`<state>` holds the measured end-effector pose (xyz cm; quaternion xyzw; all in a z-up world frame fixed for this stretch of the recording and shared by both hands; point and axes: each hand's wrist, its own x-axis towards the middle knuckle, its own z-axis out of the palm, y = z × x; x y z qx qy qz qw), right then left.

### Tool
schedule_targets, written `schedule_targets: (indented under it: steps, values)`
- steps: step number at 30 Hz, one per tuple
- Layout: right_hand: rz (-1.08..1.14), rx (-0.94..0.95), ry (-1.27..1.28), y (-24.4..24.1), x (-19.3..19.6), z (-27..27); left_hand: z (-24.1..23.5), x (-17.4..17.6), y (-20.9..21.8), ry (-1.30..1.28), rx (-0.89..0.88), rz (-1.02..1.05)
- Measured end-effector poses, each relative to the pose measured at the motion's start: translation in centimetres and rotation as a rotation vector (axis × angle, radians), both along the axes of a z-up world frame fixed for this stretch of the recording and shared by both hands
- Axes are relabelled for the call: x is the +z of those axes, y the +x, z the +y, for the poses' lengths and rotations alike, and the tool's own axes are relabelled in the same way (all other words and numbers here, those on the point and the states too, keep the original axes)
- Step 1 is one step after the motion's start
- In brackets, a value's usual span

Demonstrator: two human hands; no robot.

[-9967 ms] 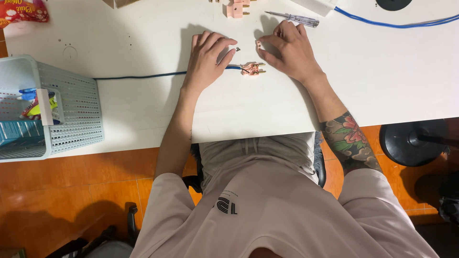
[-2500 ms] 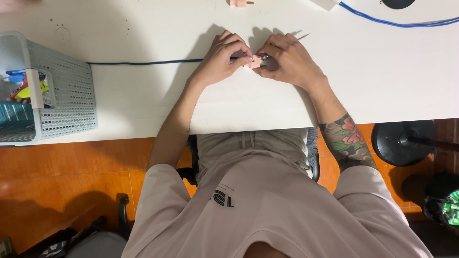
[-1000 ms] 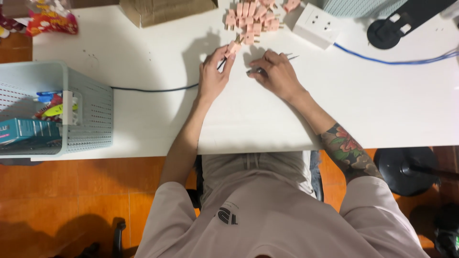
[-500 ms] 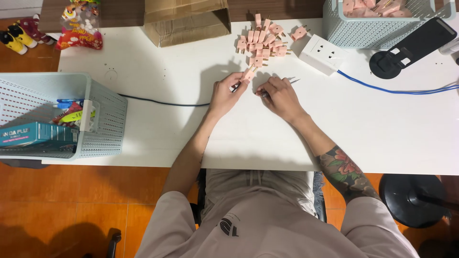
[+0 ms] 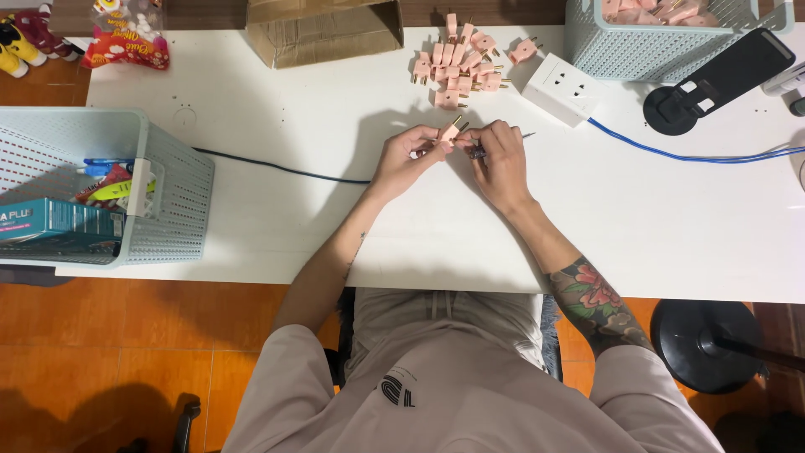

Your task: Assembling small electrical plugs by wiring them and using a screwdriver to secure the housing

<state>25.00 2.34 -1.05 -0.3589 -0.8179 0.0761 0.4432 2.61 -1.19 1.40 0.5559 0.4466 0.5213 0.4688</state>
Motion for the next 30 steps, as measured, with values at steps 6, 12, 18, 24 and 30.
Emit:
schedule_targets:
  steps: [6,12,18,24,30]
  values:
    - [-0.038,-0.042,0.102,-0.3,0.1,-0.1,0.5,-1.4,-0.4,0.038,-0.014,0.020]
    - [-0.047,-0.044,0.171,-0.3,-0.6,0.6,0.2,0.5,0.0,0.111,-0.042,-0.030]
    - [-0.070,-0.068,0.202,0.0,-1.4,0.5,-0.1,0.5,-0.2,0.125,-0.068,-0.027]
    - [-0.104,-0.069,0.223,0.0,-1.2,0.2,-0.8,1.3,0.2,0.096,-0.095,-0.099]
    - [0.134,-0.056,0.031,-0.8,3.4,-1.7,0.0,-0.3,-1.4,0.002,-0.193,-0.114]
